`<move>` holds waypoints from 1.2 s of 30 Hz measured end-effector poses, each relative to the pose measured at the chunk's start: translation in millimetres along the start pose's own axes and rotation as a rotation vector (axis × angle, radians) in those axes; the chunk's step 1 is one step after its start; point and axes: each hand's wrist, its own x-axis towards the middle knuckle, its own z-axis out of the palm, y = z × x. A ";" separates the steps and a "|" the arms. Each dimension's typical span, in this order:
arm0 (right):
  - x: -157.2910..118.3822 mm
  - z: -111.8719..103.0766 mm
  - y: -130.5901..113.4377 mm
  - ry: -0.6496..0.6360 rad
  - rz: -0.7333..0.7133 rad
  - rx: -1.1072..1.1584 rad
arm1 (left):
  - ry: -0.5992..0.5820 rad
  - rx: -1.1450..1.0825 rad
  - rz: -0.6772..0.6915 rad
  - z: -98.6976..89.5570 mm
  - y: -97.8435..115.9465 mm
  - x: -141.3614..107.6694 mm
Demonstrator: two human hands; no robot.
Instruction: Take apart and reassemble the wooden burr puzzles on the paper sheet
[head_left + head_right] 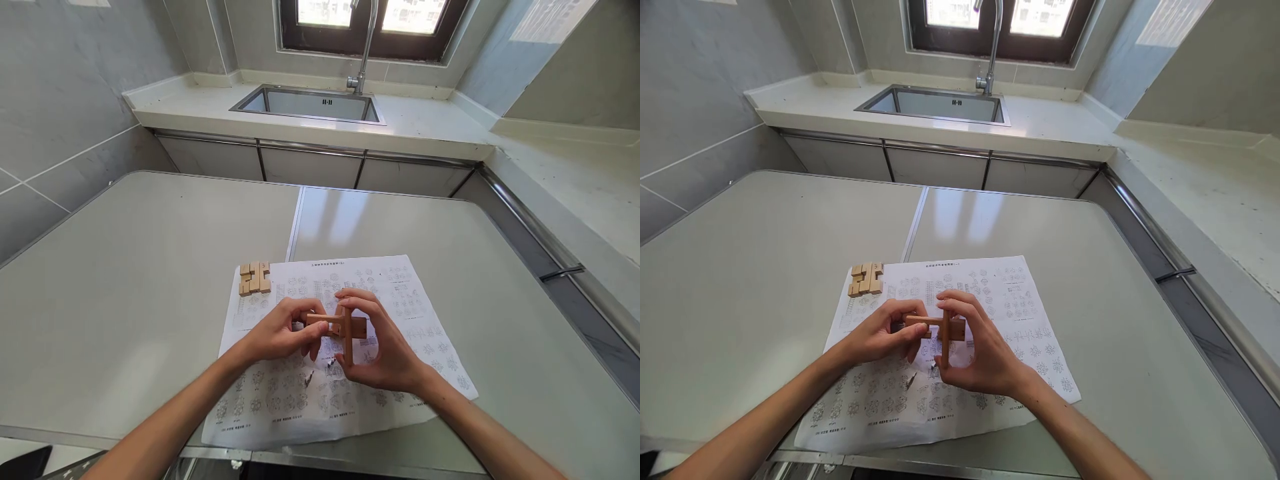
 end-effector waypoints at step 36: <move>-0.6 -18.0 9.2 0.141 0.140 0.125 | 0.191 -0.072 0.041 -21.9 -3.4 -7.9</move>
